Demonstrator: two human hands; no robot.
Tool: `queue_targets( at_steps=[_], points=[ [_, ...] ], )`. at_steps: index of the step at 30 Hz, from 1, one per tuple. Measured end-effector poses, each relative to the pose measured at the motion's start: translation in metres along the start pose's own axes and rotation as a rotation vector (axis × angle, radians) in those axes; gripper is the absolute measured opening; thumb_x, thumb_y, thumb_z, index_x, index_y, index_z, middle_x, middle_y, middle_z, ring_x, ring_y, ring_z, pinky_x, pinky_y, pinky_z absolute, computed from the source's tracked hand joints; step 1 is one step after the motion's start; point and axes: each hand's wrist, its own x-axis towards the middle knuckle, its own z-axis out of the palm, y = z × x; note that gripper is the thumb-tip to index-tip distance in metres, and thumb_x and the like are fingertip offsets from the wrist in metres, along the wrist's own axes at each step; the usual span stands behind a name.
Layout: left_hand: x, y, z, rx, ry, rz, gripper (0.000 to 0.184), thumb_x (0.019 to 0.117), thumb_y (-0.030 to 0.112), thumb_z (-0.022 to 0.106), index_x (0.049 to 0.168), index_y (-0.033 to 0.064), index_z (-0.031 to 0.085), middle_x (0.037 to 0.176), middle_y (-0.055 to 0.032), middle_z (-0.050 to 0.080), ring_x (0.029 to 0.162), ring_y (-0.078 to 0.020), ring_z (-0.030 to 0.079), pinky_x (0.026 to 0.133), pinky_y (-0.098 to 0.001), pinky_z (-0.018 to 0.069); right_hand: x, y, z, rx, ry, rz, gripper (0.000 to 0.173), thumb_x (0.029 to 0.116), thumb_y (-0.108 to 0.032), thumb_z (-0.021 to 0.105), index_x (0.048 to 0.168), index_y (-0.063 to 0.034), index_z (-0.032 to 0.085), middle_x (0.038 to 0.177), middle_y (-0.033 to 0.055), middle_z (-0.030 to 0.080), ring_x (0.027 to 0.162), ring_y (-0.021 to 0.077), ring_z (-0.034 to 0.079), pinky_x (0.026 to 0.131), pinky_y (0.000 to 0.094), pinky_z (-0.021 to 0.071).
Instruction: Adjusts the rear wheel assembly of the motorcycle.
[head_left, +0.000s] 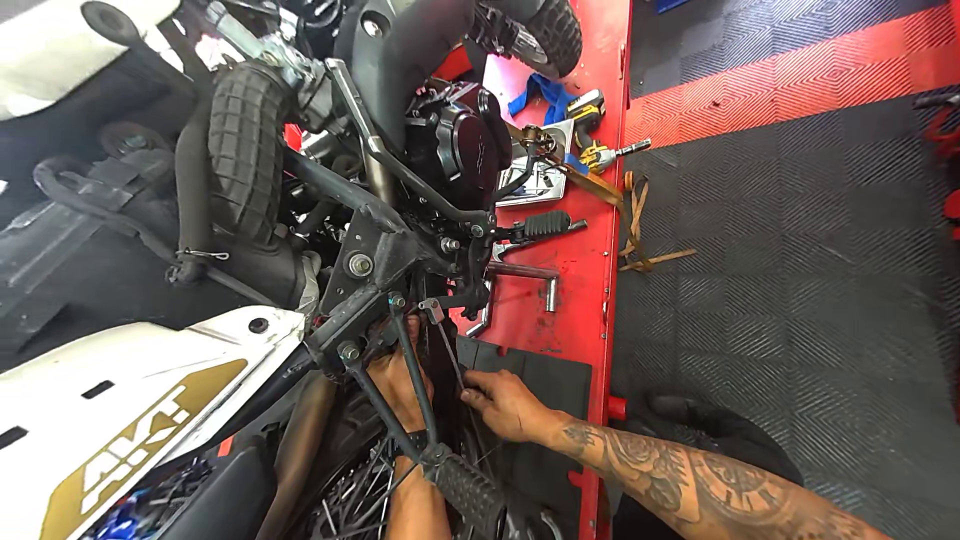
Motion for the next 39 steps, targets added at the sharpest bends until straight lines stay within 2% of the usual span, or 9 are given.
queue_targets(
  at_steps=[3, 10, 13, 16, 18, 25, 32, 34, 39],
  points=[
    [-0.004, -0.005, -0.01, 0.306, -0.022, -0.438, 0.027, 0.1084, 0.007, 0.041, 0.122, -0.0083, 0.058, 0.108, -0.0153, 0.068, 0.09, -0.0131, 0.064, 0.076, -0.0258, 0.0539, -0.009, -0.014, 0.008, 0.127, -0.036, 0.005, 0.031, 0.1079, -0.033, 0.047, 0.113, -0.0104, 0.067, 0.095, 0.0085, 0.069, 0.089, 0.0209, 0.067, 0.084, 0.046, 0.0536],
    [0.008, -0.001, -0.002, 0.063, 0.049, 0.072, 0.019, 0.0964, 0.019, 0.071, 0.109, 0.0052, 0.069, 0.097, -0.0009, 0.072, 0.089, -0.0049, 0.068, 0.083, -0.024, 0.0565, -0.013, -0.031, 0.016, 0.419, -0.056, 0.115, 0.029, 0.1057, -0.032, 0.054, 0.112, -0.0072, 0.067, 0.094, 0.0062, 0.07, 0.083, 0.0158, 0.069, 0.078, 0.0378, 0.0587],
    [0.005, 0.018, 0.0, 0.236, 0.037, -0.052, 0.025, 0.1001, 0.023, 0.068, 0.109, -0.0003, 0.068, 0.098, -0.0084, 0.071, 0.089, -0.0111, 0.066, 0.083, -0.0292, 0.0535, -0.017, -0.039, 0.025, 0.603, -0.034, 0.16, 0.025, 0.105, -0.029, 0.058, 0.112, -0.0049, 0.063, 0.091, 0.0066, 0.071, 0.077, 0.0156, 0.071, 0.072, 0.0346, 0.0617],
    [0.019, -0.016, -0.005, -0.041, 0.02, 0.039, 0.013, 0.0931, 0.009, 0.073, 0.105, 0.0039, 0.07, 0.094, -0.0036, 0.072, 0.089, -0.0103, 0.068, 0.083, -0.0288, 0.0576, -0.019, -0.041, 0.029, 0.657, -0.008, 0.159, 0.025, 0.1043, -0.028, 0.059, 0.109, -0.0051, 0.065, 0.088, 0.0057, 0.071, 0.074, 0.0144, 0.07, 0.069, 0.0328, 0.0606],
    [0.018, -0.016, -0.009, 0.003, 0.002, 0.024, 0.013, 0.0944, 0.017, 0.073, 0.104, 0.0079, 0.071, 0.09, 0.0, 0.072, 0.083, -0.0073, 0.067, 0.076, -0.0266, 0.0569, -0.02, -0.042, 0.032, 0.664, 0.023, 0.16, 0.024, 0.1031, -0.029, 0.061, 0.106, -0.0054, 0.067, 0.085, 0.0051, 0.07, 0.073, 0.0138, 0.069, 0.069, 0.0321, 0.059],
    [0.027, -0.025, -0.038, 0.098, -0.242, 0.064, 0.022, 0.0988, 0.022, 0.069, 0.119, 0.0136, 0.072, 0.104, 0.0021, 0.074, 0.091, -0.0057, 0.07, 0.083, -0.0265, 0.0589, -0.023, -0.067, 0.054, 0.897, 0.104, 0.229, 0.021, 0.0988, -0.023, 0.068, 0.101, -0.0016, 0.067, 0.079, 0.0048, 0.068, 0.068, 0.0119, 0.066, 0.064, 0.0304, 0.0587],
    [0.033, -0.005, -0.055, 0.232, -0.321, 0.037, 0.027, 0.0971, 0.012, 0.069, 0.124, 0.0108, 0.069, 0.104, -0.0005, 0.073, 0.087, -0.0055, 0.066, 0.077, -0.0251, 0.0561, -0.031, -0.092, 0.058, 1.39, -0.024, 0.388, 0.014, 0.1037, -0.009, 0.059, 0.112, 0.0012, 0.061, 0.09, 0.0141, 0.073, 0.079, 0.0247, 0.074, 0.072, 0.04, 0.0634],
    [0.03, 0.004, -0.056, 0.362, -0.32, 0.055, 0.027, 0.0993, 0.016, 0.068, 0.126, 0.0117, 0.069, 0.111, 0.0002, 0.073, 0.097, -0.0043, 0.068, 0.089, -0.0276, 0.0571, -0.032, -0.09, 0.061, 1.4, -0.041, 0.38, 0.013, 0.103, -0.007, 0.058, 0.113, 0.0012, 0.062, 0.093, 0.0136, 0.073, 0.083, 0.0248, 0.074, 0.076, 0.0407, 0.0633],
    [0.016, 0.026, -0.075, 0.664, -0.399, -0.048, 0.042, 0.1053, 0.043, 0.056, 0.108, 0.0042, 0.071, 0.081, -0.0125, 0.066, 0.068, -0.0221, 0.062, 0.065, -0.0477, 0.0534, -0.036, -0.079, 0.074, 1.387, -0.068, 0.306, 0.02, 0.1065, -0.007, 0.049, 0.12, 0.0043, 0.058, 0.104, 0.0196, 0.073, 0.094, 0.0306, 0.074, 0.085, 0.0451, 0.0621]
  ],
)
